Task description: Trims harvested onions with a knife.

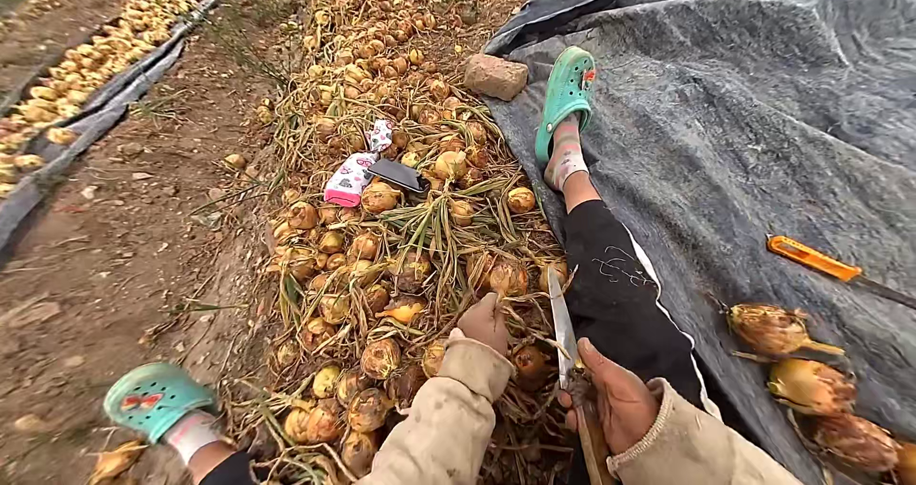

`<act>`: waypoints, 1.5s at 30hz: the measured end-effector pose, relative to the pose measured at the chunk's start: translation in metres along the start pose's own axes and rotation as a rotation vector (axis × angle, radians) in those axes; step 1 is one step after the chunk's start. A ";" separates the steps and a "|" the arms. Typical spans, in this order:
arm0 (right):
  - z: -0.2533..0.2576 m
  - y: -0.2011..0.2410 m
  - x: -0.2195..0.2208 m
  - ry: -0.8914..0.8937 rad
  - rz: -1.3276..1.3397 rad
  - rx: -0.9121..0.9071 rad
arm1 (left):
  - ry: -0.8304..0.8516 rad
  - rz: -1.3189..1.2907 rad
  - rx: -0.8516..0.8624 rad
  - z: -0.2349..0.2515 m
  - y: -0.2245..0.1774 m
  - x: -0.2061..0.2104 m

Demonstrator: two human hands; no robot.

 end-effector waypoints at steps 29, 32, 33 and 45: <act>-0.004 0.028 -0.035 0.124 0.086 -0.775 | 0.566 0.551 -0.200 0.104 -0.035 0.040; -0.005 0.025 -0.029 0.073 0.058 -0.605 | 0.541 0.409 -0.304 0.074 -0.026 0.020; -0.006 0.024 -0.026 0.060 0.041 -0.549 | 0.528 0.322 -0.302 0.064 -0.018 0.012; -0.012 0.009 -0.036 0.111 -0.324 -1.006 | -0.096 -0.062 0.577 -0.074 -0.054 -0.010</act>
Point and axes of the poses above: each hand's wrist, its own z-axis towards the middle knuckle, its own x-axis out of the palm, y = z × x, the point moved 2 cm from there along z, towards the middle knuckle, and after that the axes turned 14 degrees about y, right-handed, at the moved point
